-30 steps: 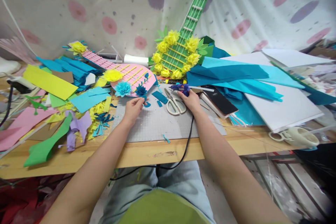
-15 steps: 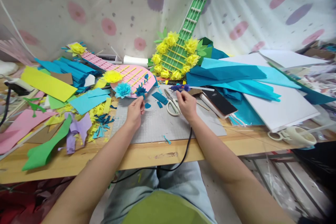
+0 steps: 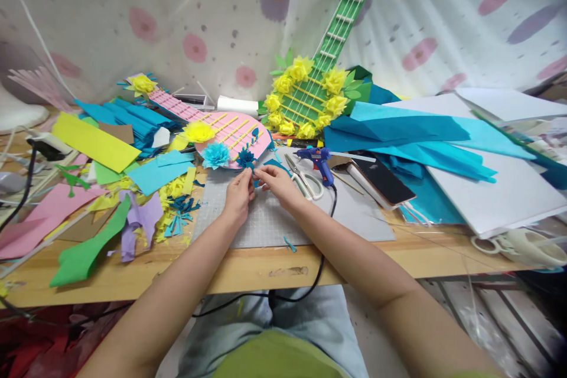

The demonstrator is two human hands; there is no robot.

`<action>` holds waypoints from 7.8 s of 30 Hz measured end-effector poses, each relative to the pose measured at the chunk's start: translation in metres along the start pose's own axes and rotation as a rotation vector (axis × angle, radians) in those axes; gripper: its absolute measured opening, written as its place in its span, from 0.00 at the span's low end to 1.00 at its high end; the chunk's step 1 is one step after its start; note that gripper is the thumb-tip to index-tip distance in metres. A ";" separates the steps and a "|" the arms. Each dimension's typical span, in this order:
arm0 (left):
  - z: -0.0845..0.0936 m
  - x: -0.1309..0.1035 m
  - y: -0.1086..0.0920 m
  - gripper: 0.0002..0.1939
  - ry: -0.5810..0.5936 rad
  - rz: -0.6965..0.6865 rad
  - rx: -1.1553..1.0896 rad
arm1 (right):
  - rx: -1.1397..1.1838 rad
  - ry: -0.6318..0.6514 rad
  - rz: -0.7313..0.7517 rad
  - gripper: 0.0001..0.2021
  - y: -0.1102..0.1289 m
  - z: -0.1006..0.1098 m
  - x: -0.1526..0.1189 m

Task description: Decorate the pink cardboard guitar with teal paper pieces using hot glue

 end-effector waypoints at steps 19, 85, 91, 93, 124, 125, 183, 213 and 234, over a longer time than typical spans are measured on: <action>0.016 0.002 -0.049 0.17 -0.107 -0.585 0.592 | -0.004 -0.258 0.017 0.05 -0.013 0.032 0.021; 0.007 0.049 -0.068 0.37 -0.004 -0.895 1.362 | -0.175 -0.290 -0.159 0.14 -0.028 -0.016 0.052; 0.007 0.047 -0.068 0.36 -0.002 -0.886 1.364 | -0.126 -0.278 -0.146 0.14 -0.029 -0.014 0.049; 0.007 0.047 -0.068 0.36 -0.004 -0.885 1.365 | -0.116 -0.279 -0.157 0.14 -0.030 -0.013 0.049; 0.003 0.043 -0.060 0.40 0.085 -0.877 1.466 | -0.215 -0.295 -0.101 0.13 -0.022 -0.007 0.048; 0.002 0.043 -0.059 0.40 0.083 -0.877 1.463 | -0.244 -0.306 -0.078 0.13 -0.021 -0.006 0.047; 0.000 0.009 -0.014 0.02 0.096 -0.469 1.446 | -0.806 -0.340 -0.044 0.23 -0.012 0.182 -0.011; 0.011 0.019 0.003 0.18 0.032 -0.133 0.473 | -0.573 -0.075 0.102 0.18 -0.017 0.106 -0.019; 0.012 0.021 0.006 0.18 0.082 -0.161 0.497 | -0.634 -0.083 0.137 0.18 -0.012 0.103 -0.021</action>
Point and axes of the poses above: each hand's wrist, its own x-axis towards the middle knuckle, its own z-axis out of the back of the hand, y = z × x, the point moved 6 cm from there along x, towards the middle knuckle, and after that the axes turned 9 degrees about -x, right-handed, at the moved point
